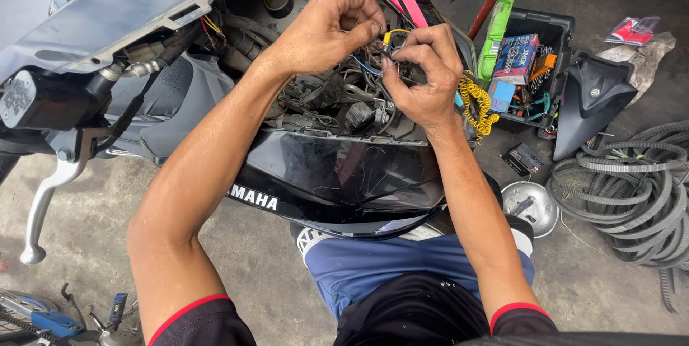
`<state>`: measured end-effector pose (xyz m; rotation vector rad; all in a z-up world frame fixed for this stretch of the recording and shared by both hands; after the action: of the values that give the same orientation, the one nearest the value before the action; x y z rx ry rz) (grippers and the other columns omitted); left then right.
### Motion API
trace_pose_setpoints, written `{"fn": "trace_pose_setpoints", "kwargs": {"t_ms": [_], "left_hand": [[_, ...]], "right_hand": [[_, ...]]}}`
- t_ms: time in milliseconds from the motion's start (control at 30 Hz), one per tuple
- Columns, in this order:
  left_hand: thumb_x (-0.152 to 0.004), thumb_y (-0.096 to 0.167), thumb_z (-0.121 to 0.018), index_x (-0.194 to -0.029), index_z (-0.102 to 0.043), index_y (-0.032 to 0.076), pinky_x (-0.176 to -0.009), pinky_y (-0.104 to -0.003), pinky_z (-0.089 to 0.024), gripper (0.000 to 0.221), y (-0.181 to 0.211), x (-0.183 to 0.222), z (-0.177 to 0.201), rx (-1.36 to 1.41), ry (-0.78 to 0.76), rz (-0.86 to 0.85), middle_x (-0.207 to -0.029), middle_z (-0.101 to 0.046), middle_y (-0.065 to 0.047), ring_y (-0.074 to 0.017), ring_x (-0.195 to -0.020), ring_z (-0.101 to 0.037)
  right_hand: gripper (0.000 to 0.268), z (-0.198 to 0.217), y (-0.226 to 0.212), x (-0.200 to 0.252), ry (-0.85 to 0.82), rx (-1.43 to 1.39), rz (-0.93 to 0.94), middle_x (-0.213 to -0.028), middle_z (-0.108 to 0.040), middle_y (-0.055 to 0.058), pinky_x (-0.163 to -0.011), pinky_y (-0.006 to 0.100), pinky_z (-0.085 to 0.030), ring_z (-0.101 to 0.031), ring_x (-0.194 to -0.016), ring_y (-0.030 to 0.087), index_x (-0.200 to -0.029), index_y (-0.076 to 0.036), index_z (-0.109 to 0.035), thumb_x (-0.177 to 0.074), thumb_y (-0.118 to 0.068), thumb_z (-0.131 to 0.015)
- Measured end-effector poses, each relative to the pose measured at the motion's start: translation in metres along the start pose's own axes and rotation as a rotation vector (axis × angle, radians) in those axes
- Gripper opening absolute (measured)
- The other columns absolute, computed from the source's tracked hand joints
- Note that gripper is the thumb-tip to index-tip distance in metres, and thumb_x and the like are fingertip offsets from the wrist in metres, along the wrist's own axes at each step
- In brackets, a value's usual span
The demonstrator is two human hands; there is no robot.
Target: The person is repairing the front electrical wiring of a motorcycle by connecting and organizing various wires and connectors.
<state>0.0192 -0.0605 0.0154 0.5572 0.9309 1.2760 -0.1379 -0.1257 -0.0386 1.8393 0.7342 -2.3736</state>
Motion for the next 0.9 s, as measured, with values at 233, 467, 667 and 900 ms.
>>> {"fn": "trace_pose_setpoints", "kwargs": {"t_ms": [233,467,667,900], "left_hand": [[-0.102,0.001,-0.058,-0.105,-0.067,0.008,-0.074,-0.024,-0.054,0.012,0.003,0.002,0.0,0.015,0.002,0.022,-0.092,-0.067,0.001,-0.0077,-0.081,-0.061],[-0.091,0.008,-0.054,-0.099,-0.061,0.012,-0.092,-0.027,-0.058,0.011,0.001,0.003,0.001,0.204,-0.027,0.194,-0.095,-0.065,0.0,-0.0118,-0.097,-0.07],[-0.087,0.002,-0.057,-0.104,-0.069,0.009,-0.084,-0.024,-0.054,0.022,-0.003,0.002,0.003,0.152,-0.029,0.162,-0.099,-0.07,-0.001,-0.0095,-0.091,-0.064],[-0.09,-0.001,-0.065,-0.111,-0.079,0.008,-0.079,-0.024,-0.055,0.027,-0.001,0.002,0.01,-0.015,0.008,0.028,-0.114,-0.075,-0.004,-0.0126,-0.099,-0.069]], "right_hand": [[0.013,0.001,-0.006,-0.004,-0.006,-0.001,0.009,-0.1,-0.061,0.015,-0.08,0.045,-0.05,-0.059,-0.089,0.031,-0.099,-0.001,-0.068,-0.098,-0.001,-0.081],[0.011,0.002,-0.008,-0.005,-0.019,-0.013,-0.029,-0.099,-0.062,0.015,-0.081,0.045,-0.048,-0.058,-0.089,0.031,-0.1,-0.001,-0.066,-0.095,-0.006,-0.075],[0.012,0.002,-0.009,-0.007,-0.005,-0.007,-0.051,-0.097,-0.063,0.015,-0.079,0.044,-0.048,-0.058,-0.088,0.03,-0.098,-0.001,-0.067,-0.098,-0.012,-0.071],[0.013,0.004,-0.005,-0.005,0.008,-0.001,-0.081,-0.097,-0.063,0.015,-0.076,0.041,-0.049,-0.059,-0.09,0.029,-0.099,0.0,-0.068,-0.1,-0.013,-0.07]]}}
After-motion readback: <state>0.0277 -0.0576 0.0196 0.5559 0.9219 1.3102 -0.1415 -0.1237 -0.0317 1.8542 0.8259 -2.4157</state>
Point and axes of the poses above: each hand's wrist, its own x-axis away from the middle knuckle, its own z-axis out of the back of the hand, y = z × x, the point moved 7 cm from there along -x, towards the middle knuckle
